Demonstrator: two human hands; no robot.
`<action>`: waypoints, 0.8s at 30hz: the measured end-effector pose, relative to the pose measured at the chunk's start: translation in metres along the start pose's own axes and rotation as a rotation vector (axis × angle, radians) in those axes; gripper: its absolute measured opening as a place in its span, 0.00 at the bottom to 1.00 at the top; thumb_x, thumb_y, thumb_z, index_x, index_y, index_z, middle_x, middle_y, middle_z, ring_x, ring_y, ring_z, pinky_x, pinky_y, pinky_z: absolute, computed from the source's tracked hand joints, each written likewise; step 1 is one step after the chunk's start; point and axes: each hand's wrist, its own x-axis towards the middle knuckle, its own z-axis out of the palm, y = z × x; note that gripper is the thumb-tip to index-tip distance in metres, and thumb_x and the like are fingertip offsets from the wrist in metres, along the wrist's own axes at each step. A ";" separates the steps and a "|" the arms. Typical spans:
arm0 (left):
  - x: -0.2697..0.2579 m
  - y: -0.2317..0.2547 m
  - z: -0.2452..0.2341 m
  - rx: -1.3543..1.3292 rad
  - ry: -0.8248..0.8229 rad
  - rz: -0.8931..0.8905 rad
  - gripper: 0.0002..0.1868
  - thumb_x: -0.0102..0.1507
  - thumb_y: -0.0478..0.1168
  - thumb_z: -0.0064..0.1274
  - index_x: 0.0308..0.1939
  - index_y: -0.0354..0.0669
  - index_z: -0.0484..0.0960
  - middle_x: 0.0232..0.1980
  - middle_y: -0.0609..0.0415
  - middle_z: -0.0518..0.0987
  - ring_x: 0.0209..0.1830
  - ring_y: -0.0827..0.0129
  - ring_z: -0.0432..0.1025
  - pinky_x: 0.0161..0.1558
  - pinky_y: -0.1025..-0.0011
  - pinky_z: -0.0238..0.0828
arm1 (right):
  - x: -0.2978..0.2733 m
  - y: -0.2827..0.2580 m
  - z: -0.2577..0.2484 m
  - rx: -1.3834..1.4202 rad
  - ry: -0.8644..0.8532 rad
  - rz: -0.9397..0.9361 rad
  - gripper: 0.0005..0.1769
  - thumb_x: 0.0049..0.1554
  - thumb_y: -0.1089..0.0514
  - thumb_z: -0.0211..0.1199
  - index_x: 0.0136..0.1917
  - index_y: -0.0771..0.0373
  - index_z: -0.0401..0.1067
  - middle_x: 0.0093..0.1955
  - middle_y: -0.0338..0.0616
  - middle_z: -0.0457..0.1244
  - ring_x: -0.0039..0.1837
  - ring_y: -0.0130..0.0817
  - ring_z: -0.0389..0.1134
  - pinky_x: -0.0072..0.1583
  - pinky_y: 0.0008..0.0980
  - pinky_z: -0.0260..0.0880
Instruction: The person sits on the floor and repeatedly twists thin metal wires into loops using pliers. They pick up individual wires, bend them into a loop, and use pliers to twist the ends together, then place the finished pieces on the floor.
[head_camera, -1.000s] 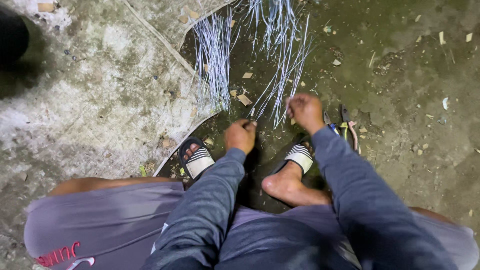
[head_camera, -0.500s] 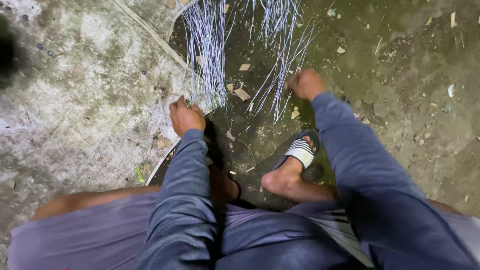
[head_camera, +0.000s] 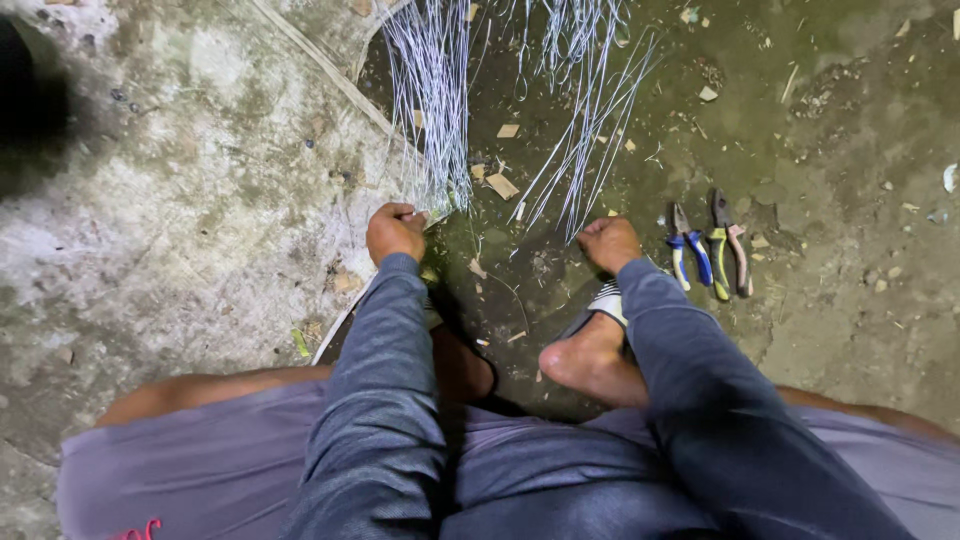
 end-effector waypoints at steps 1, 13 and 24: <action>0.000 0.000 -0.002 -0.009 0.003 0.006 0.12 0.53 0.42 0.71 0.37 0.44 0.87 0.34 0.53 0.85 0.35 0.63 0.80 0.43 0.67 0.75 | -0.001 0.000 0.000 -0.011 0.009 0.019 0.12 0.52 0.50 0.70 0.39 0.62 0.79 0.36 0.50 0.71 0.38 0.41 0.72 0.46 0.40 0.72; -0.027 0.036 -0.040 0.383 0.195 0.196 0.05 0.58 0.40 0.60 0.35 0.46 0.89 0.39 0.45 0.85 0.40 0.52 0.77 0.45 0.58 0.72 | -0.073 -0.049 -0.014 -0.241 0.183 -0.454 0.27 0.54 0.59 0.64 0.68 0.53 0.71 0.68 0.52 0.60 0.65 0.51 0.64 0.64 0.45 0.66; -0.077 0.109 -0.133 0.743 0.397 0.683 0.09 0.51 0.36 0.58 0.33 0.38 0.87 0.36 0.42 0.83 0.37 0.53 0.74 0.37 0.60 0.72 | -0.054 -0.123 0.022 -0.867 -0.196 -0.753 0.44 0.51 0.59 0.59 0.80 0.48 0.54 0.84 0.43 0.42 0.80 0.51 0.47 0.71 0.52 0.49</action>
